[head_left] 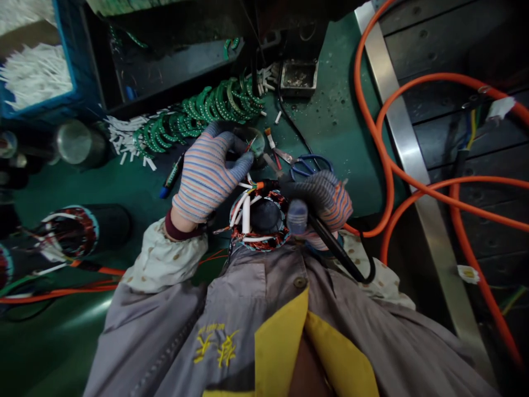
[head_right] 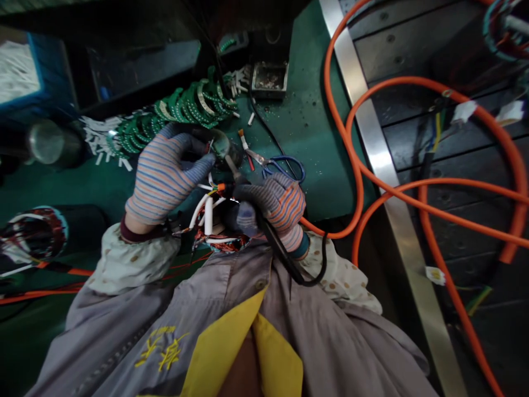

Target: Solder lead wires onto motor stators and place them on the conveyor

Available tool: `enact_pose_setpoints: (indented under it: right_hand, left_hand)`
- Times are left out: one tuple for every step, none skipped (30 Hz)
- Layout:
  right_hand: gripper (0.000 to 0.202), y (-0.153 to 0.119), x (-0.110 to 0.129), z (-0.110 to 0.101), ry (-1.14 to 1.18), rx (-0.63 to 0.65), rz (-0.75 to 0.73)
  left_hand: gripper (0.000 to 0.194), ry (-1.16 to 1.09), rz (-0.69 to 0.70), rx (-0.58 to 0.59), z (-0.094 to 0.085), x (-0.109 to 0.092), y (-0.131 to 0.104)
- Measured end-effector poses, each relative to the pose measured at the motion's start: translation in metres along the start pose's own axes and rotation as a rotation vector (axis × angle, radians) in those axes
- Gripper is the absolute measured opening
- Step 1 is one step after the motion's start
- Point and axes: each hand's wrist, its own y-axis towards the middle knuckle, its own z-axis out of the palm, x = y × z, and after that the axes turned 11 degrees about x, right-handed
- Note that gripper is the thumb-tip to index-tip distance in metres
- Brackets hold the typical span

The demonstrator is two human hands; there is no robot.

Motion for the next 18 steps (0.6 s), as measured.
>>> enact_pose_setpoints:
  right_hand:
    - [0.042, -0.004, 0.0, -0.001, -0.017, -0.049, -0.013]
    - [0.038, -0.007, 0.001, -0.002, -0.033, -0.103, -0.021]
    - [0.036, -0.007, 0.002, -0.004, -0.046, -0.147, -0.028]
    - [0.034, -0.007, 0.004, -0.005, -0.056, -0.184, -0.042]
    - [0.032, -0.006, 0.005, -0.007, -0.057, -0.209, -0.065]
    - [0.03, -0.004, 0.006, -0.008, -0.048, -0.226, -0.088]
    - [0.029, -0.003, 0.006, -0.008, -0.033, -0.239, -0.115]
    - [0.03, -0.002, 0.006, -0.007, -0.015, -0.268, -0.143]
    - [0.032, 0.0, 0.006, -0.006, 0.0, -0.297, -0.167]
    - [0.036, 0.001, 0.005, -0.004, 0.007, -0.324, -0.183]
    - [0.04, 0.002, 0.005, -0.003, 0.007, -0.343, -0.192]
    - [0.043, 0.003, 0.005, -0.001, 0.001, -0.356, -0.197]
    - [0.046, 0.004, 0.005, 0.0, -0.009, -0.368, -0.204]
    - [0.047, 0.005, 0.006, 0.001, -0.022, -0.379, -0.205]
    - [0.047, 0.006, 0.007, 0.001, -0.03, -0.384, -0.205]
    - [0.048, 0.007, 0.007, 0.0, -0.031, -0.398, -0.211]
    - [0.049, 0.009, 0.008, 0.0, -0.028, -0.409, -0.219]
    - [0.051, 0.01, 0.008, -0.001, -0.026, -0.426, -0.227]
  left_hand:
    - [0.015, 0.002, -0.001, -0.002, 0.0, -0.001, 0.0]
    - [0.015, 0.004, -0.003, -0.004, 0.0, -0.002, 0.0]
    - [0.015, 0.006, -0.006, -0.006, -0.001, -0.003, -0.001]
    - [0.014, 0.007, -0.01, -0.008, -0.001, -0.004, -0.001]
    - [0.013, 0.009, -0.013, -0.01, -0.001, -0.004, -0.001]
    - [0.013, 0.012, -0.017, -0.011, -0.002, -0.005, -0.001]
    - [0.013, 0.017, -0.02, -0.011, -0.002, -0.005, -0.001]
    - [0.012, 0.022, -0.025, -0.011, -0.002, -0.005, -0.001]
    - [0.012, 0.027, -0.03, -0.011, -0.003, -0.005, -0.001]
    - [0.012, 0.034, -0.033, -0.011, -0.003, -0.005, -0.001]
    - [0.01, 0.041, -0.033, -0.011, -0.003, -0.004, -0.001]
    - [0.009, 0.049, -0.031, -0.01, -0.004, -0.004, -0.001]
    - [0.008, 0.059, -0.028, -0.008, -0.004, -0.003, -0.001]
    - [0.008, 0.071, -0.024, -0.005, -0.005, -0.003, 0.0]
    - [0.007, 0.083, -0.021, -0.001, -0.005, -0.003, 0.0]
    - [0.007, 0.093, -0.02, 0.004, -0.006, -0.003, 0.001]
    - [0.006, 0.099, -0.022, 0.009, -0.007, -0.003, 0.001]
    - [0.006, 0.103, -0.026, 0.015, -0.007, -0.004, 0.002]
